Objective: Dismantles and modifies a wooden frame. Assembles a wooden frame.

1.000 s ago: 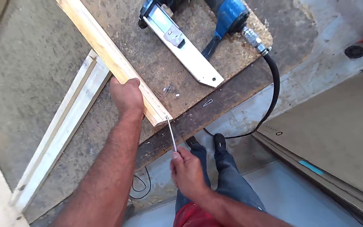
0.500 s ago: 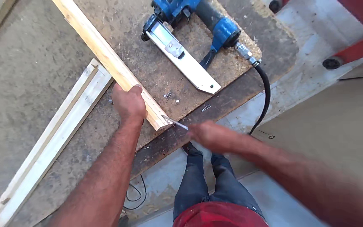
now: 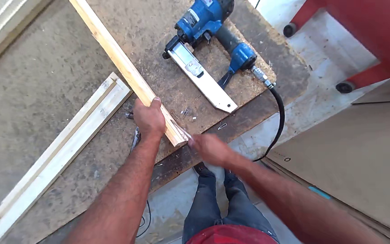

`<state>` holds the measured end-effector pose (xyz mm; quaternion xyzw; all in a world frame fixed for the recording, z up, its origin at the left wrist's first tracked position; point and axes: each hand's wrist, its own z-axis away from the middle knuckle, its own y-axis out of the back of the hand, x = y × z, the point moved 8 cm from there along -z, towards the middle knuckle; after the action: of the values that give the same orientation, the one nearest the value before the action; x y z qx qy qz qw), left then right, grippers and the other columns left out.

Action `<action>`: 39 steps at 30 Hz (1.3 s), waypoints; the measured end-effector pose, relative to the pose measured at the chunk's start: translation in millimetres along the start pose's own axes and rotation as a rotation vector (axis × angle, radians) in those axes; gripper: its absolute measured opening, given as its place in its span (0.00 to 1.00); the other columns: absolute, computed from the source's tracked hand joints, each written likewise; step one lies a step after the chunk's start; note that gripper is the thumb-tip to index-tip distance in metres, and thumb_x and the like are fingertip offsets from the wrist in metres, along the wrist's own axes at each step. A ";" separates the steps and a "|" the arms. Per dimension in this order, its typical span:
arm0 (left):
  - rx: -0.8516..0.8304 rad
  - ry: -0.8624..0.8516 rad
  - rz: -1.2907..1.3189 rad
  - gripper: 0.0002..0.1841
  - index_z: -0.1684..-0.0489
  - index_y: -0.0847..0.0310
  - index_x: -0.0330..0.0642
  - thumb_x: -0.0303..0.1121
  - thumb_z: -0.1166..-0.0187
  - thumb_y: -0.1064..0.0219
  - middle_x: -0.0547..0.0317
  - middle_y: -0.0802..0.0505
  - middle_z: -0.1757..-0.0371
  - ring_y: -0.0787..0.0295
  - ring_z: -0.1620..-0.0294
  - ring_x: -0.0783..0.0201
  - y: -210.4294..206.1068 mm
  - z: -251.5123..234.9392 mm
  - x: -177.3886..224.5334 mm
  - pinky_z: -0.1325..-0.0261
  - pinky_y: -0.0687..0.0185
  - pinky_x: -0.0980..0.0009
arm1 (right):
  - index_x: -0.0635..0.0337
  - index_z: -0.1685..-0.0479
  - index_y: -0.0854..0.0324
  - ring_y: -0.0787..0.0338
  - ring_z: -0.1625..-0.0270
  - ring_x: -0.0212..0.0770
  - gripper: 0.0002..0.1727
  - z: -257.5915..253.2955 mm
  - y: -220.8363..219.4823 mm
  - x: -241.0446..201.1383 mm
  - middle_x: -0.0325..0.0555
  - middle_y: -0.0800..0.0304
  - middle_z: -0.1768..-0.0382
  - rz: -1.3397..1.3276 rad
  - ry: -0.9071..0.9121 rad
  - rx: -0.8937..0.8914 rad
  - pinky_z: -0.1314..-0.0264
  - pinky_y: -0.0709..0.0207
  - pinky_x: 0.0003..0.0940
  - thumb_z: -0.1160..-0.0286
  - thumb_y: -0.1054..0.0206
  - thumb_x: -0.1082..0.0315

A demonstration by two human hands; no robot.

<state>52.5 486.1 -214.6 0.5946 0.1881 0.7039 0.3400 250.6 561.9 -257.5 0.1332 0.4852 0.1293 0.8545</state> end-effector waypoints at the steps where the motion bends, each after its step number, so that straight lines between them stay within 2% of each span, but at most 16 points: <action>1: -0.006 -0.001 0.006 0.19 0.39 0.20 0.42 0.45 0.18 0.33 0.51 0.07 0.52 0.06 0.49 0.58 0.3 0.2 0.7 0.43 0.11 0.48 | 0.60 0.51 0.16 0.10 0.60 0.53 0.18 -11.8 26.1 -7.9 0.53 0.13 0.65 0.194 0.051 -0.054 0.56 0.17 0.57 0.07 0.48 0.57; 3: -0.008 0.006 -0.002 0.20 0.38 0.20 0.42 0.47 0.18 0.33 0.51 0.07 0.51 0.06 0.48 0.57 1.1 0.0 2.0 0.41 0.12 0.47 | 0.56 0.52 0.14 0.08 0.57 0.56 0.15 -27.5 86.3 -25.2 0.52 0.11 0.62 0.559 0.080 -0.091 0.57 0.16 0.63 0.11 0.43 0.57; 5: -0.003 0.007 -0.005 0.21 0.39 0.19 0.42 0.50 0.18 0.34 0.51 0.07 0.53 0.07 0.49 0.56 1.1 0.4 1.3 0.43 0.12 0.46 | 0.49 0.62 0.15 0.09 0.62 0.55 0.15 -32.3 137.7 -53.2 0.48 0.13 0.67 0.821 0.060 -0.039 0.66 0.19 0.63 0.14 0.40 0.52; 7: -0.017 0.014 0.010 0.23 0.37 0.21 0.42 0.52 0.16 0.35 0.49 0.07 0.52 0.07 0.49 0.53 -0.2 -0.5 2.2 0.43 0.12 0.44 | 0.49 0.69 0.16 0.11 0.64 0.57 0.16 -29.3 162.5 -77.9 0.50 0.14 0.69 0.972 -0.072 0.006 0.71 0.22 0.64 0.18 0.38 0.50; 9: -0.030 0.040 0.008 0.24 0.36 0.22 0.40 0.52 0.15 0.36 0.46 0.08 0.52 0.07 0.49 0.50 1.6 2.2 4.4 0.43 0.13 0.42 | 0.57 0.67 0.17 0.11 0.62 0.65 0.15 -21.7 151.0 -85.1 0.58 0.13 0.66 0.983 -0.158 0.076 0.69 0.23 0.68 0.19 0.38 0.56; 11: -0.055 0.078 -0.005 0.25 0.35 0.22 0.39 0.53 0.14 0.37 0.42 0.08 0.52 0.09 0.48 0.45 4.0 5.5 8.5 0.42 0.16 0.38 | 0.59 0.59 0.16 0.09 0.61 0.65 0.14 -19.9 119.8 -69.2 0.59 0.11 0.65 0.889 -0.204 0.162 0.67 0.21 0.66 0.16 0.43 0.60; 13: -0.067 0.094 -0.002 0.25 0.36 0.22 0.40 0.53 0.15 0.37 0.43 0.08 0.55 0.08 0.50 0.44 4.9 6.6 7.1 0.45 0.15 0.37 | 0.55 0.44 0.21 0.07 0.60 0.63 0.16 -25.6 84.4 -40.0 0.56 0.10 0.62 0.787 -0.238 0.227 0.64 0.16 0.63 0.10 0.50 0.55; 17: -0.117 0.101 0.006 0.27 0.32 0.24 0.40 0.54 0.13 0.39 0.42 0.08 0.54 0.09 0.48 0.43 4.3 5.3 6.2 0.44 0.16 0.38 | 0.46 0.33 0.24 0.05 0.61 0.58 0.18 -28.5 40.0 -13.4 0.51 0.08 0.63 0.639 -0.191 0.250 0.63 0.14 0.60 0.09 0.49 0.51; 19: -0.132 0.085 0.010 0.29 0.30 0.25 0.41 0.58 0.12 0.42 0.42 0.08 0.54 0.09 0.47 0.43 3.2 5.5 3.2 0.43 0.16 0.37 | 0.44 0.34 0.22 0.06 0.59 0.56 0.17 -31.2 29.2 -15.3 0.49 0.08 0.61 0.660 -0.134 0.214 0.62 0.13 0.58 0.09 0.49 0.50; 21: -0.140 0.062 0.009 0.30 0.31 0.24 0.42 0.60 0.12 0.46 0.43 0.07 0.54 0.08 0.47 0.44 2.6 6.2 2.7 0.42 0.16 0.38 | 0.46 0.40 0.19 0.06 0.58 0.57 0.16 -28.5 30.2 -24.2 0.50 0.08 0.61 0.706 -0.150 0.180 0.62 0.14 0.59 0.08 0.49 0.52; 26: -0.166 0.027 0.004 0.34 0.24 0.28 0.41 0.62 0.11 0.50 0.40 0.07 0.49 0.09 0.44 0.42 6.2 7.3 4.5 0.39 0.18 0.37 | 0.53 0.61 0.13 0.07 0.62 0.57 0.10 45.4 64.8 -76.3 0.52 0.09 0.66 0.879 -0.444 0.069 0.67 0.17 0.59 0.19 0.41 0.67; 30: -0.203 -0.068 0.094 0.35 0.23 0.28 0.43 0.63 0.11 0.52 0.42 0.08 0.45 0.09 0.41 0.45 4.3 2.7 -4.2 0.36 0.18 0.38 | 0.46 0.45 0.16 0.06 0.61 0.56 0.13 49.6 89.6 -72.3 0.49 0.09 0.65 0.827 -0.351 0.291 0.66 0.16 0.56 0.12 0.43 0.55; 33: -0.206 -0.112 0.187 0.32 0.23 0.25 0.42 0.58 0.08 0.54 0.44 0.10 0.38 0.11 0.36 0.52 20.4 11.3 -26.7 0.29 0.19 0.43 | 0.45 0.37 0.16 0.06 0.53 0.57 0.16 22.9 82.0 -43.1 0.50 0.07 0.54 0.619 -0.305 0.412 0.58 0.14 0.60 0.13 0.43 0.54; 35: -0.150 -0.166 0.179 0.28 0.22 0.27 0.41 0.53 0.07 0.51 0.46 0.11 0.33 0.11 0.35 0.55 42.7 27.0 -32.4 0.30 0.16 0.48 | 0.48 0.34 0.18 0.06 0.48 0.56 0.17 5.8 73.9 -25.3 0.51 0.08 0.48 0.522 -0.291 0.454 0.53 0.13 0.59 0.14 0.43 0.57; 37: -0.067 -0.317 0.153 0.22 0.27 0.23 0.39 0.43 0.09 0.43 0.49 0.11 0.33 0.12 0.36 0.60 60.5 41.6 -21.2 0.31 0.15 0.56 | 0.51 0.34 0.18 0.07 0.44 0.56 0.17 -12.2 72.5 -17.4 0.52 0.09 0.43 0.479 -0.255 0.475 0.49 0.13 0.57 0.13 0.43 0.59; 39: -0.052 -0.566 0.001 0.16 0.38 0.14 0.38 0.38 0.14 0.38 0.49 0.09 0.36 0.13 0.34 0.58 61.2 47.2 11.4 0.31 0.16 0.56 | 0.55 0.37 0.18 0.09 0.42 0.58 0.15 -36.0 76.8 -19.3 0.56 0.11 0.42 0.505 -0.171 0.488 0.49 0.13 0.56 0.13 0.42 0.60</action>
<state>81.7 444.9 -155.1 0.7588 0.0674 0.5147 0.3935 202.9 630.4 -232.8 0.4592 0.3803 0.2050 0.7762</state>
